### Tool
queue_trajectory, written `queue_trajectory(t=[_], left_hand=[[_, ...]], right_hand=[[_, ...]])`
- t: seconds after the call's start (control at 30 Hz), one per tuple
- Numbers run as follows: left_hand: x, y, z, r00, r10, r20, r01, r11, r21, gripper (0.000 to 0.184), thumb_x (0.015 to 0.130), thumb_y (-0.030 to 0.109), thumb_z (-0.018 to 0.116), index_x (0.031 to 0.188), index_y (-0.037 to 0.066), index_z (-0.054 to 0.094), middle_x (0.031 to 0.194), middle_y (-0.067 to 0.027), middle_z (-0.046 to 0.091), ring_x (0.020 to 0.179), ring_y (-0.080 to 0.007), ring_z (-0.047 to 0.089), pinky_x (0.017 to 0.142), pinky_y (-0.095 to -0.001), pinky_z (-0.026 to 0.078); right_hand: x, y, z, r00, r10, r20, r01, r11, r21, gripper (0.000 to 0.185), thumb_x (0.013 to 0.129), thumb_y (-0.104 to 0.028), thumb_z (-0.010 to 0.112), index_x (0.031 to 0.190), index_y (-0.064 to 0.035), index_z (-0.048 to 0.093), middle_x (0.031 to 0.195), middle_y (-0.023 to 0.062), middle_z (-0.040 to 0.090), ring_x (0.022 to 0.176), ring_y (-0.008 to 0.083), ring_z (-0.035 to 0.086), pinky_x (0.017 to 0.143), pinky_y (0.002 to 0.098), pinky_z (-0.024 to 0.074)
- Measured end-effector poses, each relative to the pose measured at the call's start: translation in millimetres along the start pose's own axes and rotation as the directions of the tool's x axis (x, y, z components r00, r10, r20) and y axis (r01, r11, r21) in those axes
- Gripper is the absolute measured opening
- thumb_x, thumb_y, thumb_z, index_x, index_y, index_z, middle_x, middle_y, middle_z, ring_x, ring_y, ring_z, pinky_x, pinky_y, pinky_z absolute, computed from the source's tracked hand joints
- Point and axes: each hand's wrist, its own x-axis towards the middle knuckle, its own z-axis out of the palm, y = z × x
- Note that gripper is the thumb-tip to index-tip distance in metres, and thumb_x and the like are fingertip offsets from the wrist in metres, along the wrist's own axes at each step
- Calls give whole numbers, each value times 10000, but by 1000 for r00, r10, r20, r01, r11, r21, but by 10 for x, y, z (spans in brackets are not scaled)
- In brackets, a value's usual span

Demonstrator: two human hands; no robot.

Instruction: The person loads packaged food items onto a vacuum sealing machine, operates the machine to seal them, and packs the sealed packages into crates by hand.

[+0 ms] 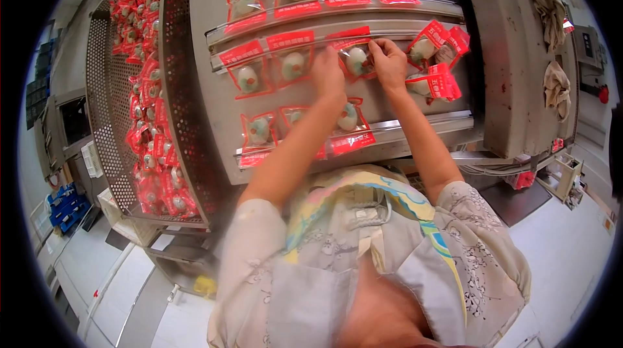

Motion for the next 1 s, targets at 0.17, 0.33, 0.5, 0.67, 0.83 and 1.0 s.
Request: queue_trajectory(t=[0.17, 0.33, 0.5, 0.67, 0.83, 1.0], left_hand=[[-510, 72, 83, 711, 686, 156, -659, 572, 488, 542, 824, 112, 668, 1303, 18, 431, 1362, -213, 413, 1254, -334, 424, 1034, -401, 344], [-469, 171, 8, 464, 582, 668, -746, -151, 649, 485, 728, 50, 671, 1198, 90, 559, 1298, -128, 494, 1246, -327, 422, 1043, -474, 319], [-299, 166, -61, 418, 614, 669, -717, -229, 658, 370, 739, 69, 648, 1106, 77, 607, 1227, -106, 527, 1199, -305, 457, 1032, -467, 335], [-599, 251, 52, 427, 632, 647, -799, -72, 598, 394, 707, 75, 689, 1093, 71, 612, 1207, -124, 528, 1182, -307, 453, 1020, -454, 338], [-956, 32, 230, 802, 159, 575, -524, 649, 551, 289, 877, 240, 657, 1068, 43, 567, 941, -48, 647, 707, -145, 622, 587, -258, 474], [-993, -153, 566, 648, -658, 384, 541, 752, 375, 453, 902, 491, 564, 1037, 58, 550, 871, -32, 609, 693, -113, 604, 523, -204, 437]], right_hand=[[65, 109, -8, 999, -13, 35, 19, 986, -163, 178, 870, -183, 643, 917, -11, 641, 714, 36, 651, 622, 111, 606, 565, 267, 467], [-36, -457, -10, 855, -518, 40, 424, 651, -630, 193, 812, -217, 690, 911, -61, 636, 829, 70, 612, 718, 245, 623, 628, 365, 488], [262, -575, 124, 821, -546, 168, 518, 587, -622, 192, 746, -233, 719, 873, -98, 666, 908, 84, 585, 826, 282, 614, 688, 399, 491], [-95, -936, -436, 686, -703, 187, 613, 419, -670, 263, 739, -288, 728, 922, -105, 683, 939, 90, 599, 831, 299, 610, 705, 407, 474], [-510, -1024, -1477, 875, -424, 234, 385, 316, -867, 221, 746, -271, 730, 846, -96, 638, 837, 70, 615, 737, 273, 599, 650, 389, 464], [-811, -1009, -1510, 950, -222, 220, 312, 627, -714, 181, 759, -195, 715, 768, -72, 583, 770, 71, 581, 667, 270, 599, 591, 364, 460]])
